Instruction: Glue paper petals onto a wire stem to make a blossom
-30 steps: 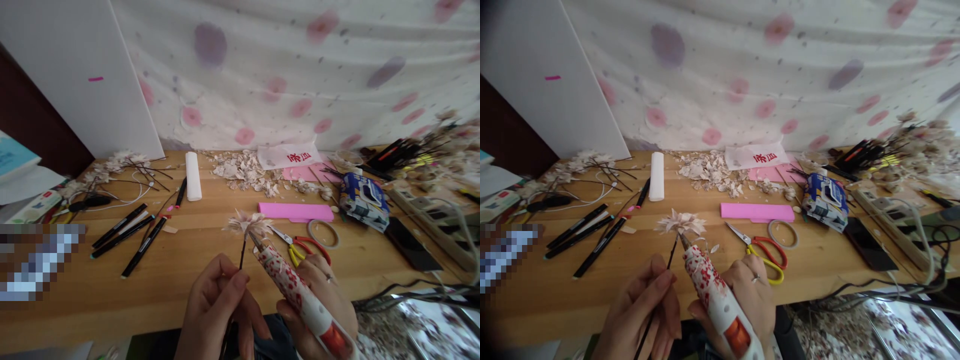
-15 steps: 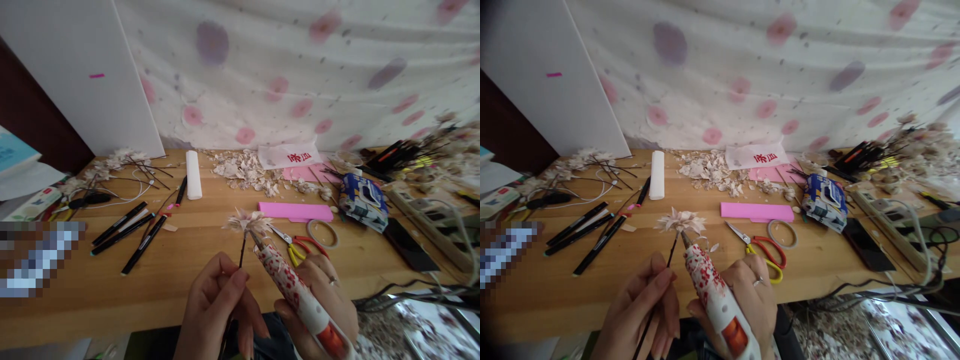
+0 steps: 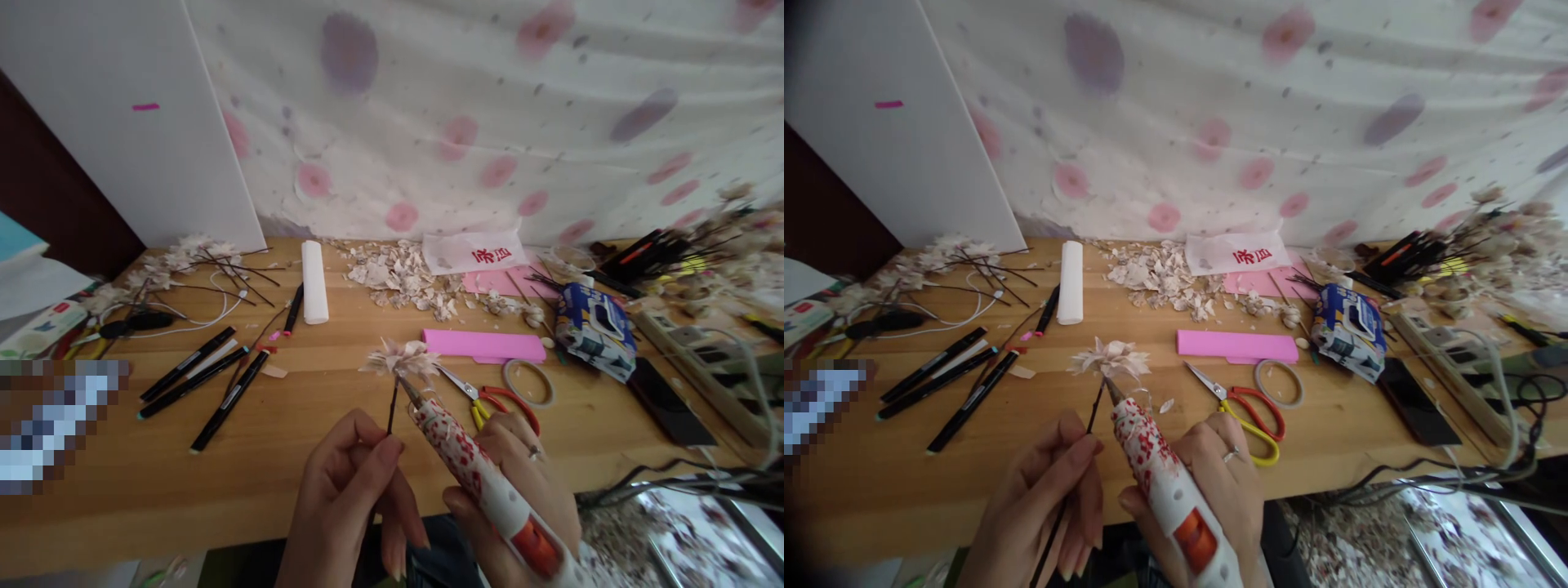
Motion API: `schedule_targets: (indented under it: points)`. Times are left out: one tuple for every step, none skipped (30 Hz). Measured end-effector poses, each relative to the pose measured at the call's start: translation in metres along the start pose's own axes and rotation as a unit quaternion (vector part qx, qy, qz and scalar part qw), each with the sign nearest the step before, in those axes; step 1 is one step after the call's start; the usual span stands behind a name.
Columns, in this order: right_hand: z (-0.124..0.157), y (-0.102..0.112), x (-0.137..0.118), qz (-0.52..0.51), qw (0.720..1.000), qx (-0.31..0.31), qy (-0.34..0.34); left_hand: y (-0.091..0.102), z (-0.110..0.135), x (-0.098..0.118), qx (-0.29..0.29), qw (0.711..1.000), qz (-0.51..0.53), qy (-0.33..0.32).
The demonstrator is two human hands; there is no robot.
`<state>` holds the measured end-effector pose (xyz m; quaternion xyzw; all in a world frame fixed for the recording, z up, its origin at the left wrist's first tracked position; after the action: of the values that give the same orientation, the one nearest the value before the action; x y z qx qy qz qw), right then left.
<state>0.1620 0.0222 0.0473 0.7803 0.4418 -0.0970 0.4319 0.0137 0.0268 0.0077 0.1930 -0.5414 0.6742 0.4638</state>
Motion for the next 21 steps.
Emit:
schedule_targets:
  points:
    - [0.000, 0.000, 0.002, -0.013, 1.000, 0.017, -0.015, 0.001, -0.001, 0.001, -0.001, 1.000, -0.002, -0.005]
    - [0.000, -0.001, 0.004, -0.028, 0.999, 0.030, -0.034, 0.002, -0.003, 0.002, -0.001, 1.000, -0.004, -0.010]
    - [0.000, -0.002, 0.006, -0.044, 0.997, 0.046, -0.052, 0.003, -0.004, 0.003, -0.001, 1.000, -0.006, -0.012]
    - [0.001, -0.002, 0.008, -0.063, 0.994, 0.059, -0.070, 0.004, -0.005, 0.003, -0.001, 1.000, -0.007, -0.013]
    - [0.001, -0.003, 0.009, -0.085, 0.990, 0.064, -0.087, 0.005, -0.006, 0.003, -0.001, 1.000, -0.007, -0.012]
    - [0.001, -0.004, 0.010, -0.106, 0.987, 0.063, -0.107, 0.006, -0.006, 0.003, -0.001, 1.000, -0.007, -0.009]
    - [0.001, -0.004, 0.012, -0.126, 0.982, 0.061, -0.130, 0.007, -0.006, 0.002, -0.002, 1.000, -0.008, -0.004]
    - [0.001, -0.005, 0.013, -0.143, 0.975, 0.062, -0.156, 0.008, -0.006, 0.001, -0.006, 1.000, -0.010, -0.001]
    - [0.000, -0.006, 0.015, -0.156, 0.969, 0.062, -0.182, 0.010, -0.006, 0.000, -0.009, 1.000, -0.012, 0.001]
    - [0.000, -0.007, 0.017, -0.166, 0.963, 0.055, -0.207, 0.011, -0.006, 0.000, -0.013, 1.000, -0.013, 0.002]
    - [-0.001, -0.009, 0.019, -0.172, 0.957, 0.052, -0.227, 0.012, -0.006, -0.001, -0.017, 1.000, -0.014, 0.003]
    - [-0.001, -0.012, 0.021, -0.178, 0.953, 0.045, -0.243, 0.013, -0.006, -0.002, -0.021, 1.000, -0.012, 0.002]
    - [0.000, -0.015, 0.024, -0.183, 0.948, 0.035, -0.258, 0.015, -0.006, -0.003, -0.022, 1.000, -0.010, 0.002]
    - [0.001, -0.018, 0.027, -0.187, 0.943, 0.027, -0.274, 0.016, -0.007, -0.004, -0.020, 1.000, -0.008, 0.002]
    - [0.004, -0.019, 0.033, -0.191, 0.936, 0.027, -0.296, 0.018, -0.007, -0.004, -0.016, 1.000, -0.005, 0.001]
    - [0.007, -0.018, 0.040, -0.194, 0.926, 0.034, -0.321, 0.020, -0.007, -0.004, -0.009, 1.000, -0.004, -0.001]
    - [0.013, -0.015, 0.049, -0.199, 0.915, 0.042, -0.347, 0.023, -0.008, -0.003, 0.004, 1.000, -0.004, -0.003]
    - [0.019, -0.008, 0.060, -0.196, 0.904, 0.061, -0.375, 0.026, -0.008, -0.003, 0.021, 1.000, -0.007, -0.004]
    - [0.026, 0.001, 0.072, -0.187, 0.894, 0.082, -0.400, 0.030, -0.008, -0.002, 0.039, 0.999, -0.012, -0.005]
    - [0.034, 0.013, 0.086, -0.166, 0.883, 0.100, -0.428, 0.033, -0.009, 0.000, 0.056, 0.998, -0.017, -0.007]
    - [0.044, 0.031, 0.102, -0.107, 0.868, 0.158, -0.459, 0.037, -0.010, 0.001, 0.073, 0.997, -0.023, -0.008]
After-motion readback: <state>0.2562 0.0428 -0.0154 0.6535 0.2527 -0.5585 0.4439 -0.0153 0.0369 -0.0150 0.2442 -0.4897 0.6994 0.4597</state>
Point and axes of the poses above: each hand's wrist, its own z-axis away from the middle knuckle, its own y-axis out of the back of the hand, x = y × z, the point moved 5 cm from there along -z, towards the middle knuckle, and after that the axes turned 10 degrees about -z, right-handed, at the moved point
